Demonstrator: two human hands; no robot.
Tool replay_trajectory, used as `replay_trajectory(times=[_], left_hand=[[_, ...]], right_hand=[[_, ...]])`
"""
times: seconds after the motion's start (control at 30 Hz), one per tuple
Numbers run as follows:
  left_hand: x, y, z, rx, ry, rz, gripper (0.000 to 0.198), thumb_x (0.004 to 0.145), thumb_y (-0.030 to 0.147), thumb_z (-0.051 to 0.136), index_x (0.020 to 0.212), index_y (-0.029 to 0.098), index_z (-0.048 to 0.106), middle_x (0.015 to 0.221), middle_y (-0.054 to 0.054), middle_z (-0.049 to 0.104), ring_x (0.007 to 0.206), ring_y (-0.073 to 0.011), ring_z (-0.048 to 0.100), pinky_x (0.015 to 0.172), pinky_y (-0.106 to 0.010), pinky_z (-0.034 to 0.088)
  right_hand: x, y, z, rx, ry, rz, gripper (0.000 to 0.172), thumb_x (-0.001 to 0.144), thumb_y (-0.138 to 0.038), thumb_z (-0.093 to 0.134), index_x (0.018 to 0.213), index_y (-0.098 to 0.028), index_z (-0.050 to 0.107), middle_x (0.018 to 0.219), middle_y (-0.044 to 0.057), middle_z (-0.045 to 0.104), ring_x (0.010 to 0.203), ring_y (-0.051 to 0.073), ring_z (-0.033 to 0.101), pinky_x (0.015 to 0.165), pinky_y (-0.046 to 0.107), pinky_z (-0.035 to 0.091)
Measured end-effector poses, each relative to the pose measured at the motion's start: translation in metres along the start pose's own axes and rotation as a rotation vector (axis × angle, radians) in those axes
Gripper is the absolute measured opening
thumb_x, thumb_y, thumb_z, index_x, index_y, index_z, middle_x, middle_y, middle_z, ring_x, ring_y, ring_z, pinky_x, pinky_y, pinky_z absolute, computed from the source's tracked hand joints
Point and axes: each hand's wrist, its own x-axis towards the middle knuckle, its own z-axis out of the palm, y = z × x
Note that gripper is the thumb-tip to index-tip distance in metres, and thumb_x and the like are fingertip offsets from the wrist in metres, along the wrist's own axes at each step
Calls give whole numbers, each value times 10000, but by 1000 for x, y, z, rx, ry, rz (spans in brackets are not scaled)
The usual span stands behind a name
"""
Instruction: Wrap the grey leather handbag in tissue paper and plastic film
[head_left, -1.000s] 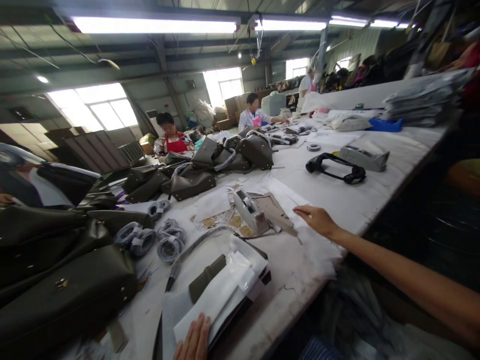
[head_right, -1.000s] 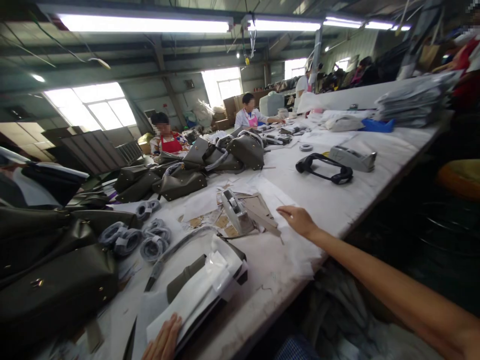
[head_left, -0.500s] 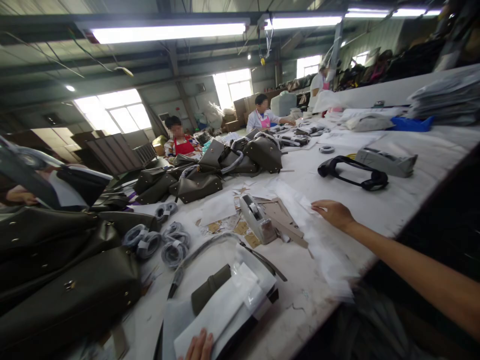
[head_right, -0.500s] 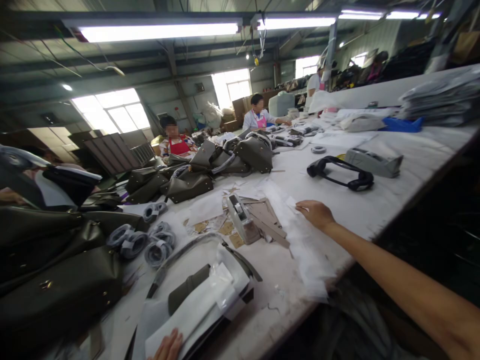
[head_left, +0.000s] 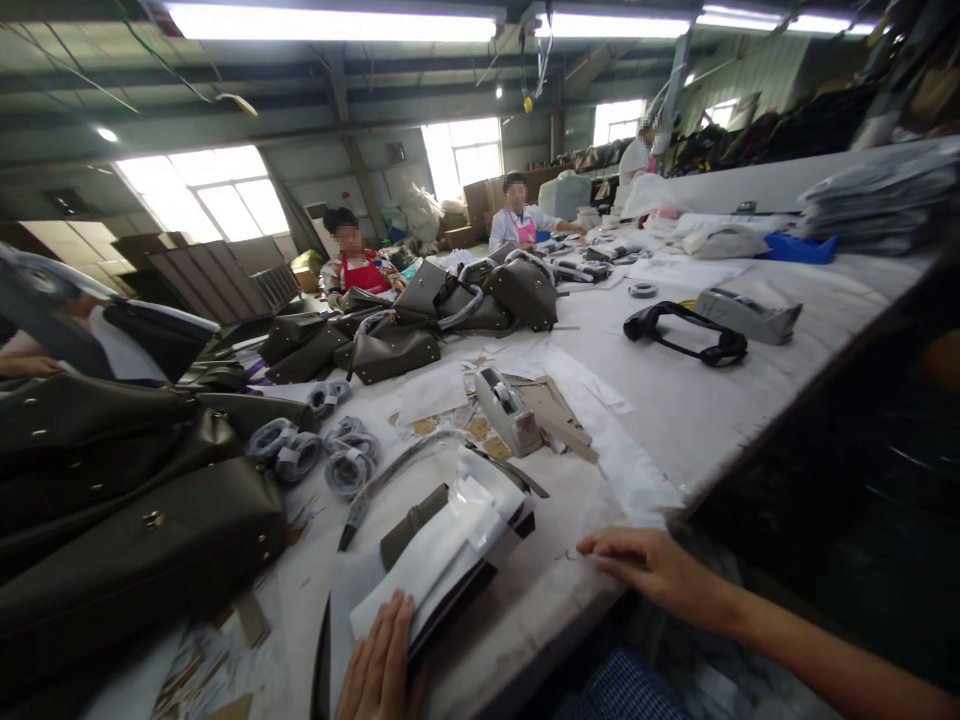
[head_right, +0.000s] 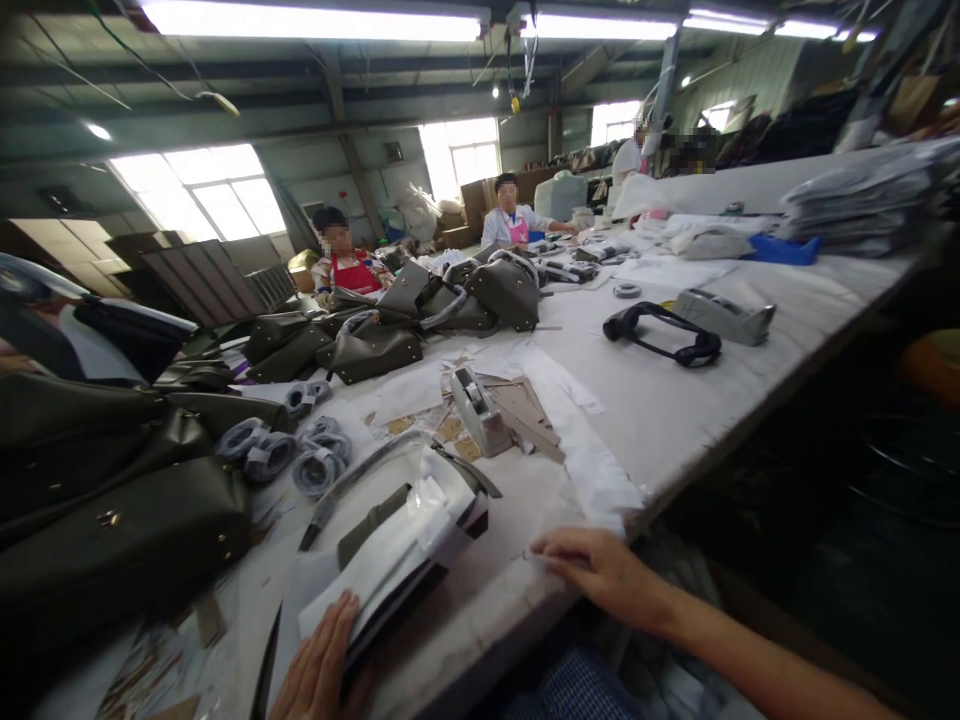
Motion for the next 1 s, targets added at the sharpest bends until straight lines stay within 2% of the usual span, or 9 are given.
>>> replay_trajectory(times=[0.07,0.13,0.27,0.37,0.53,0.67,0.83,0.93,1.0], left_hand=[[4,3,-5,18,14,-39,637,959,220,542,1538,280,284,1327,-39,643,1132,-202,655,1053,-350,460],[7,6,-8,31,17,-77,652,953,225,565,1539,269,283,1336,-43,637,1135,-205,651,1038,-346,468],[9,11,-10,5,14,-107,643,954,243,575,1533,268,299,1354,-46,623,1159,-219,636,1036,-354,464],[8,11,-7,-12,44,-102,612,962,292,566,1524,262,326,1360,-44,620,1151,-225,638,1030,-354,459],[4,6,-6,-27,54,-129,600,963,313,564,1518,261,341,1356,-43,622,1153,-229,636,1011,-348,462],[6,5,-11,-38,38,-185,636,945,298,601,1520,273,330,1368,-33,612,1187,-229,618,1006,-343,470],[18,7,-17,-31,53,-242,647,928,288,630,1509,255,346,1381,-44,599,1186,-226,621,995,-330,487],[22,4,-21,-31,62,-290,661,916,293,646,1504,248,349,1392,-55,589,1192,-233,618,988,-332,499],[24,0,-23,-40,65,-323,674,904,295,662,1501,244,353,1394,-63,587,1196,-239,616,984,-335,508]], right_hand=[[-12,-6,13,41,-109,-59,272,949,-442,570,1003,-246,751,1134,58,728,1070,254,667,970,383,520],[-16,-6,17,8,-86,-74,279,952,-445,565,1018,-241,745,1094,62,737,1040,254,677,953,383,532],[-8,18,15,-336,464,-12,430,998,-485,435,1211,-197,672,1251,135,668,1176,300,609,1048,491,462],[0,45,26,-689,592,-41,637,984,-549,415,1371,-60,547,1446,240,486,1352,382,437,1128,605,326],[0,51,67,-910,265,-200,667,973,-528,487,1468,-84,445,1531,216,375,1438,360,305,1172,587,247],[17,20,86,-742,-113,-420,777,942,-601,509,1540,-140,323,1572,189,303,1474,319,228,1198,515,230],[75,-20,107,-518,-457,-630,705,940,-576,535,1514,-194,388,1568,141,345,1475,275,240,1216,483,166],[103,-37,121,-421,-557,-736,639,934,-526,573,1492,-253,424,1550,90,395,1460,248,285,1220,475,142],[109,-42,127,-408,-489,-710,616,948,-496,561,1498,-260,413,1548,85,400,1453,240,301,1219,477,142]])
